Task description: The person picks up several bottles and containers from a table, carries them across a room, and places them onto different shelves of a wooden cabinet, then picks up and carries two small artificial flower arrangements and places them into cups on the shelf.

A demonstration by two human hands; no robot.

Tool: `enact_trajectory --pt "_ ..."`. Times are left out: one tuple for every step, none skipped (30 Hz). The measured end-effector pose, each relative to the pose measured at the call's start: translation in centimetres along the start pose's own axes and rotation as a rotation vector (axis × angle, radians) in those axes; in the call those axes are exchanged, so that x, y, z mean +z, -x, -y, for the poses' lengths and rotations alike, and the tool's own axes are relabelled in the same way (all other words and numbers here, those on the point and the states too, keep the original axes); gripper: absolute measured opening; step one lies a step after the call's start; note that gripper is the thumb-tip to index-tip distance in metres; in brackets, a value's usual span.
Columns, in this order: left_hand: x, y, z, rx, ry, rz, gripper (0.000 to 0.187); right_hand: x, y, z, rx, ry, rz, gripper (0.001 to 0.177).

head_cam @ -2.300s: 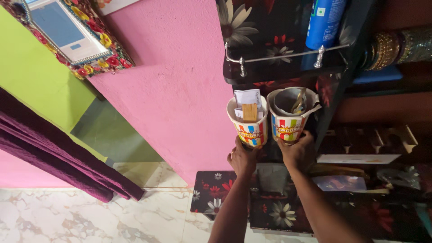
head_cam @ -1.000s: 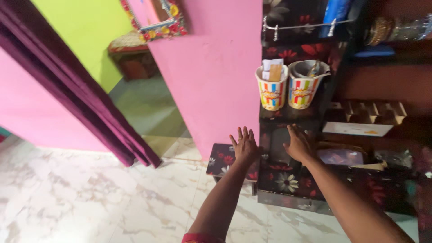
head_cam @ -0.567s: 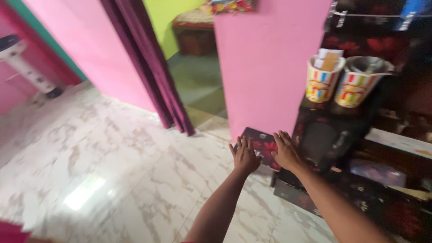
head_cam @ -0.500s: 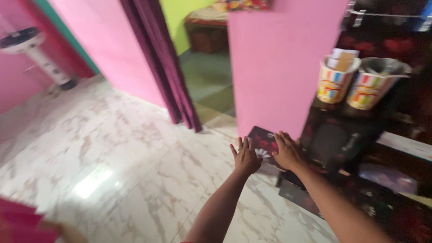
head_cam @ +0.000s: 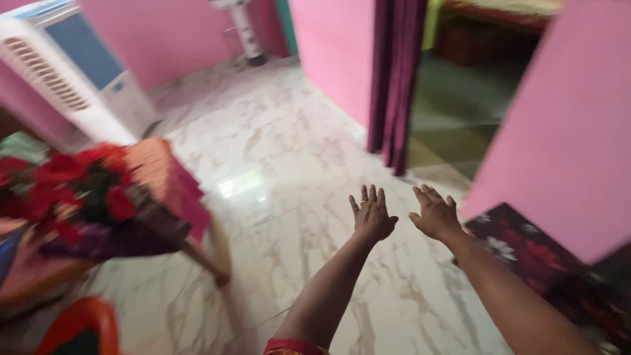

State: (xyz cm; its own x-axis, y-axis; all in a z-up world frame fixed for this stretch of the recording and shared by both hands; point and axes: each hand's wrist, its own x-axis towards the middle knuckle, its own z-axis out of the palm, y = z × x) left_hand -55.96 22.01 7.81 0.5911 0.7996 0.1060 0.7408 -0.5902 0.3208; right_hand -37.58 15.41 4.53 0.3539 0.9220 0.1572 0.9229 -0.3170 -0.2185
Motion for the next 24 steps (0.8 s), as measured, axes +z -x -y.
enact_trajectory --pt "-0.9 0.4 2.4 -0.011 -0.021 0.002 0.097 0.5 -0.8 2.7 -0.025 -0.009 0.035 0.084" --pt "-1.9 0.9 5.0 -0.046 -0.025 -0.005 0.097 1.1 -1.6 5.7 -0.059 -0.015 0.046 0.084" --pt "-2.9 1.1 7.3 -0.086 -0.04 -0.002 0.097 1.7 -2.5 8.4 -0.078 -0.022 0.069 0.083" --pt "-3.9 1.4 9.7 -0.126 -0.054 0.001 0.096 2.2 -3.4 11.2 -0.096 -0.028 0.092 0.083" --pt "-4.9 1.6 12.2 -0.155 -0.055 -0.005 0.096 2.9 -4.2 14.0 -0.124 -0.031 0.102 0.083" --pt "-6.0 2.0 15.0 -0.197 -0.059 -0.025 0.095 3.7 -5.0 17.0 -0.171 -0.036 0.109 0.082" --pt "-7.2 2.3 17.7 -0.239 -0.063 -0.05 0.095 4.2 -5.9 19.7 -0.22 -0.04 0.112 0.082" --pt "-8.4 2.8 20.3 -0.267 -0.064 -0.059 0.095 4.8 -6.6 22.3 -0.249 -0.042 0.119 0.082" --pt "-9.6 3.3 23.1 -0.307 -0.061 -0.074 0.094 5.4 -7.5 25.2 -0.294 -0.053 0.114 0.081" --pt "-10.8 3.9 25.8 -0.347 -0.059 -0.089 0.094 6.1 -8.3 27.9 -0.338 -0.064 0.11 0.08" --pt "-11.8 4.3 28.1 -0.374 -0.059 -0.099 0.094 6.6 -9.0 30.3 -0.366 -0.066 0.116 0.08" --pt "-12.9 4.9 30.3 -0.406 -0.068 -0.112 0.094 7.1 -9.7 32.5 -0.395 -0.078 0.107 0.08" --pt "-13.8 5.5 32.5 -0.439 -0.077 -0.122 0.093 7.7 -10.2 34.9 -0.423 -0.092 0.1 0.08" --pt "-14.6 6.1 34.5 -0.466 -0.078 -0.129 0.093 8.3 -10.8 37.1 -0.45 -0.095 0.108 0.08" --pt "-15.3 6.5 36.4 -0.497 -0.08 -0.124 0.093 8.8 -11.4 39.2 -0.464 -0.08 0.104 0.08" --pt "-16.1 7.0 38.3 -0.527 -0.082 -0.119 0.093 9.2 -12.1 41.4 -0.479 -0.064 0.099 0.079" --pt "-16.7 7.5 40.0 -0.551 -0.082 -0.123 0.093 9.7 -12.7 43.4 -0.502 -0.068 0.108 0.079" --pt "-17.2 8.0 41.7 -0.563 -0.072 -0.145 0.093 10.2 -13.2 45.3 -0.533 -0.075 0.097 0.079" --pt "-17.4 8.4 43.3 -0.572 -0.062 -0.165 0.093 10.9 -13.7 47.0 -0.561 -0.084 0.086 0.078" --pt "-17.6 8.7 44.8 -0.594 -0.063 -0.168 0.093 11.5 -14.1 48.7 -0.581 -0.088 0.096 0.078" --pt "-17.7 9.0 46.1 -0.606 -0.065 -0.173 0.093 12.1 -14.6 50.1 -0.61 -0.087 0.089 0.077" --pt "-17.8 9.1 47.5 -0.617 -0.067 -0.179 0.093 12.6 -15.1 51.5 -0.638 -0.087 0.082 0.076" --pt "-17.9 9.0 48.7 -0.631 -0.067 -0.183 0.093 13.1 -15.8 52.9 -0.652 -0.088 0.086 0.076" --pt "-18.0 8.8 49.9 -0.646 -0.076 -0.174 0.094 13.7 -16.5 54.3 -0.672 -0.096 0.084 0.076"
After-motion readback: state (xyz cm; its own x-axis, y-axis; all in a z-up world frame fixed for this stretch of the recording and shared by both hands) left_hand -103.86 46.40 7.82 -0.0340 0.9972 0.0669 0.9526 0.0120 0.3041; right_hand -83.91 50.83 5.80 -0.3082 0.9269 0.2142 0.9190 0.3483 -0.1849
